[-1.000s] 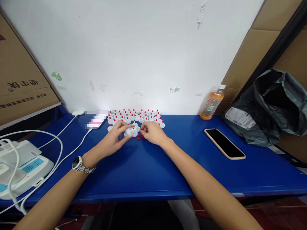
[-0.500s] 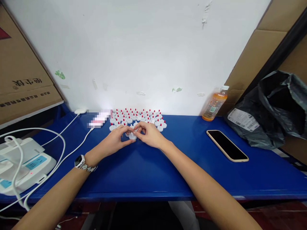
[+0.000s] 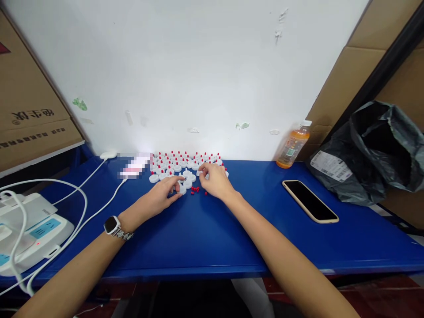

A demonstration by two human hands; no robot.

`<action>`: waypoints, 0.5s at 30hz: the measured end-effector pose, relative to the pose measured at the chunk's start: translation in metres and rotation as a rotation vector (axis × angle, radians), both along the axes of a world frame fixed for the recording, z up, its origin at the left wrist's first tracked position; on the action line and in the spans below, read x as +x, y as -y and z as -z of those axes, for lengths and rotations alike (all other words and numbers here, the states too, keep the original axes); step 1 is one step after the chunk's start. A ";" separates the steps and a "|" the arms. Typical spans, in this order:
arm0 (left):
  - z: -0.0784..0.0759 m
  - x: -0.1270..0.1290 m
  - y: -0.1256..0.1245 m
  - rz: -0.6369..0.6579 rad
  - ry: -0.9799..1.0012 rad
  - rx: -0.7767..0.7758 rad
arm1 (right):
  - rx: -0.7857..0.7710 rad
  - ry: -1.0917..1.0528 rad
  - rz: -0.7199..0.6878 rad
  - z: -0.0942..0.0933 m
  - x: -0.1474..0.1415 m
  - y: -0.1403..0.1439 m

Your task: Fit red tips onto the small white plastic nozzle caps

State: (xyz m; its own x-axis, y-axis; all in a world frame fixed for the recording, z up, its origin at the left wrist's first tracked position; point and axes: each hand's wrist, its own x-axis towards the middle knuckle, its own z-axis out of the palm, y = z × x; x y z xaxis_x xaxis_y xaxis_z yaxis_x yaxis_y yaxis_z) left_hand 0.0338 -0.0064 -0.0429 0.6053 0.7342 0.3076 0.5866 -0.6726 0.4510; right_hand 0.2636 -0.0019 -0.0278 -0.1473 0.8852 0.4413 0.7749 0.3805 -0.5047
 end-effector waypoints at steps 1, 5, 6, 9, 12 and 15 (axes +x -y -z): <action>-0.002 0.001 0.001 -0.012 0.000 0.001 | 0.023 0.069 0.064 -0.001 0.002 -0.002; -0.012 0.005 0.008 -0.044 0.000 0.058 | 0.030 0.304 0.186 -0.001 0.003 -0.012; -0.013 0.006 0.009 -0.038 0.005 0.078 | 0.020 0.338 0.188 -0.001 0.002 -0.013; -0.013 0.008 0.010 -0.017 0.015 0.114 | 0.010 0.364 0.182 0.000 -0.001 -0.016; -0.011 0.010 0.010 -0.011 0.011 0.117 | -0.001 0.311 0.166 -0.002 0.001 -0.015; -0.011 0.014 0.012 -0.013 0.043 0.148 | -0.017 0.138 0.120 -0.006 0.002 -0.012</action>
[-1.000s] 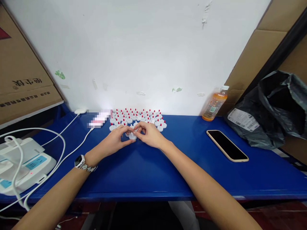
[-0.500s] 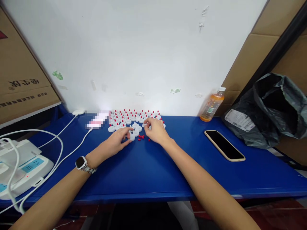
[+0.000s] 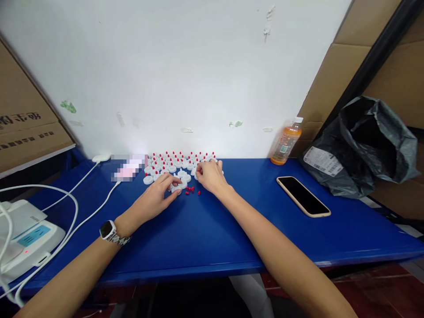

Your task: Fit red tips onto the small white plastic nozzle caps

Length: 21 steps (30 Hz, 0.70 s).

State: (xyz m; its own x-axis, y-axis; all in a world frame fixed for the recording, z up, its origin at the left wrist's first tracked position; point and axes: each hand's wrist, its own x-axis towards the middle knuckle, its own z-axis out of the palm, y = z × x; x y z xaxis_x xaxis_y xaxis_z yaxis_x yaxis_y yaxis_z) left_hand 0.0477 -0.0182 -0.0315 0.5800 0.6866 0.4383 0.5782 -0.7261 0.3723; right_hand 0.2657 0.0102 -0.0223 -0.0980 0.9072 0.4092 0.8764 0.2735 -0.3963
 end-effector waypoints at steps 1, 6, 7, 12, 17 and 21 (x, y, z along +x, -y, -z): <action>-0.001 0.002 0.001 -0.004 0.025 0.028 | -0.006 -0.105 -0.028 -0.001 -0.001 0.002; -0.005 0.011 0.007 -0.042 0.119 0.178 | -0.123 -0.694 -0.333 -0.005 -0.018 0.017; -0.005 0.011 0.007 -0.043 0.109 0.169 | -0.135 -0.733 -0.372 -0.005 -0.022 0.021; -0.003 0.006 0.006 -0.011 0.076 0.106 | -0.035 -0.453 -0.404 -0.007 -0.031 0.037; -0.012 0.007 0.009 0.011 0.040 0.168 | -0.041 -0.443 -0.402 -0.007 -0.031 0.036; -0.021 0.008 0.011 -0.016 -0.062 0.267 | -0.133 -0.578 -0.341 -0.001 -0.033 0.026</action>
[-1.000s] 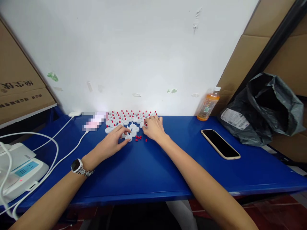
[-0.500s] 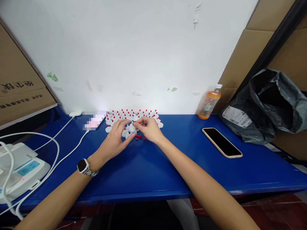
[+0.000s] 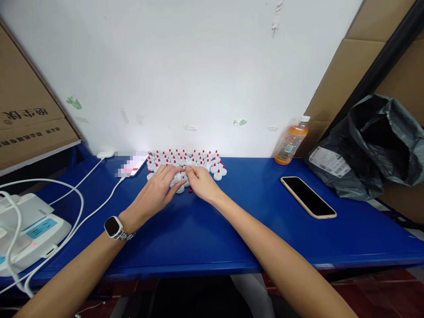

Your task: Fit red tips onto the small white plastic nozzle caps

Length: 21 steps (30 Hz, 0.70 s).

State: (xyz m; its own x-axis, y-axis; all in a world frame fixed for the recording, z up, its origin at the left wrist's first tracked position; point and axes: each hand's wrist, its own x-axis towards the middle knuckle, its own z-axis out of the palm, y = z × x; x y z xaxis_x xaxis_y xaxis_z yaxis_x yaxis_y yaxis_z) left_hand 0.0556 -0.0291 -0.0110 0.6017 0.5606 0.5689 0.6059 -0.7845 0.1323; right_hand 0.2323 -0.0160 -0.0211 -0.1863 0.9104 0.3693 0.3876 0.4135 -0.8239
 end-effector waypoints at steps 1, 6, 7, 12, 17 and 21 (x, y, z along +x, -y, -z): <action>-0.001 0.000 0.000 -0.004 -0.019 0.012 | -0.040 -0.022 0.002 0.002 -0.001 -0.002; 0.002 0.005 0.000 0.033 0.102 -0.111 | -0.140 -0.082 0.013 0.000 -0.004 -0.001; 0.003 0.006 -0.001 0.047 0.185 -0.202 | -0.122 -0.075 0.028 -0.003 -0.004 0.000; 0.004 -0.001 -0.011 0.174 0.700 -0.663 | 0.040 -0.009 0.212 -0.014 0.017 0.000; 0.004 -0.011 -0.016 0.095 0.566 -0.592 | 0.060 0.283 0.112 0.001 0.028 -0.009; 0.010 -0.008 -0.014 0.057 0.394 -0.486 | 0.015 0.347 0.074 0.016 0.023 -0.018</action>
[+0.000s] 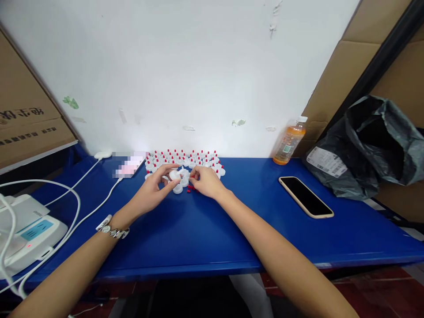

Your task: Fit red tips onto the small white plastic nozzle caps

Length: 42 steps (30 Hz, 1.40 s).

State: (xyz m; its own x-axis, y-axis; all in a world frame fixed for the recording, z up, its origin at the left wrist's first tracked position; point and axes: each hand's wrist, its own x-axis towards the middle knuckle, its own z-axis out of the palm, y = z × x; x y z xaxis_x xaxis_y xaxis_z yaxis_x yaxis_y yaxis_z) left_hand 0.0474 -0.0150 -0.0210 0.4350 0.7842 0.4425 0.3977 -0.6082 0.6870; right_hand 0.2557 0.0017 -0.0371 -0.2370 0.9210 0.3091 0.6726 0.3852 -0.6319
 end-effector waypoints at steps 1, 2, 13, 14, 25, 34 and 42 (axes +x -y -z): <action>0.002 0.001 0.000 -0.008 -0.018 0.010 | -0.023 -0.003 0.004 0.002 0.000 -0.002; 0.003 0.001 0.001 -0.016 -0.034 0.013 | -0.043 -0.005 0.006 0.003 0.000 -0.003; 0.003 0.000 0.004 -0.040 -0.145 0.026 | -0.043 -0.122 0.005 -0.008 0.000 0.004; 0.003 0.001 0.004 -0.035 -0.139 0.023 | -0.036 -0.182 -0.007 -0.010 -0.001 0.005; 0.005 0.005 0.004 -0.064 -0.067 0.080 | 0.088 -0.333 -0.231 -0.024 -0.012 0.027; 0.009 0.004 0.001 -0.206 -0.098 0.148 | 0.162 -0.004 0.227 -0.015 0.007 0.007; 0.007 0.006 0.002 -0.153 -0.168 0.168 | 0.036 0.232 0.238 -0.013 -0.006 -0.002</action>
State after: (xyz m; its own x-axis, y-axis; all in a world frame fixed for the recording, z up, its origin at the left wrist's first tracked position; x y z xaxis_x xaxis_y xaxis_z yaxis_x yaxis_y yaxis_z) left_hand 0.0537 -0.0171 -0.0279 0.3953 0.7680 0.5038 0.5937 -0.6322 0.4978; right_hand 0.2502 0.0039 -0.0238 -0.0849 0.9484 0.3056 0.8708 0.2196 -0.4398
